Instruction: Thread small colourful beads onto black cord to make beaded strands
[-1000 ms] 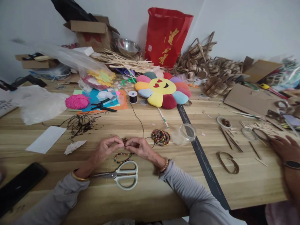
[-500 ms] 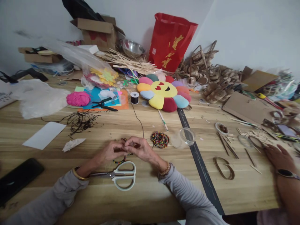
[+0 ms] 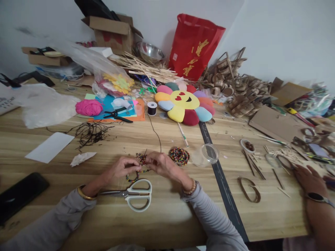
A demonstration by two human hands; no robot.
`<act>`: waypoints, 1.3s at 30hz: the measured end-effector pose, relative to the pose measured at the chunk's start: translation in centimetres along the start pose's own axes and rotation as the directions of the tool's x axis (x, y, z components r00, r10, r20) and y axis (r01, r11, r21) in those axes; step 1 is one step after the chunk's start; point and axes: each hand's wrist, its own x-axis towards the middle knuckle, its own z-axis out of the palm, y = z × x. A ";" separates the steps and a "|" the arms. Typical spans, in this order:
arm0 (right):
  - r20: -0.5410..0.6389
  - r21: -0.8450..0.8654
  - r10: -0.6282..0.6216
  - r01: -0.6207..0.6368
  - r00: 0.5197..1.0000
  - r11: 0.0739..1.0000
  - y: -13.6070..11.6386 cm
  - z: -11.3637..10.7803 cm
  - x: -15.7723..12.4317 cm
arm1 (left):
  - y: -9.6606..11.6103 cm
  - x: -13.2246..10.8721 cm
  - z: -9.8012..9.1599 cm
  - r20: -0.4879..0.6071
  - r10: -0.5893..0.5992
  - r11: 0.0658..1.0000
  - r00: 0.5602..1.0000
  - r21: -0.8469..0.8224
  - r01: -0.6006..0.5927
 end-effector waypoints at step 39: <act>-0.137 -0.756 -0.021 -0.091 0.990 0.648 -4.9 -3.7 -2.5 | -0.1 -1.2 -4.9 -0.363 -0.110 0.940 0.925 -0.341 -0.022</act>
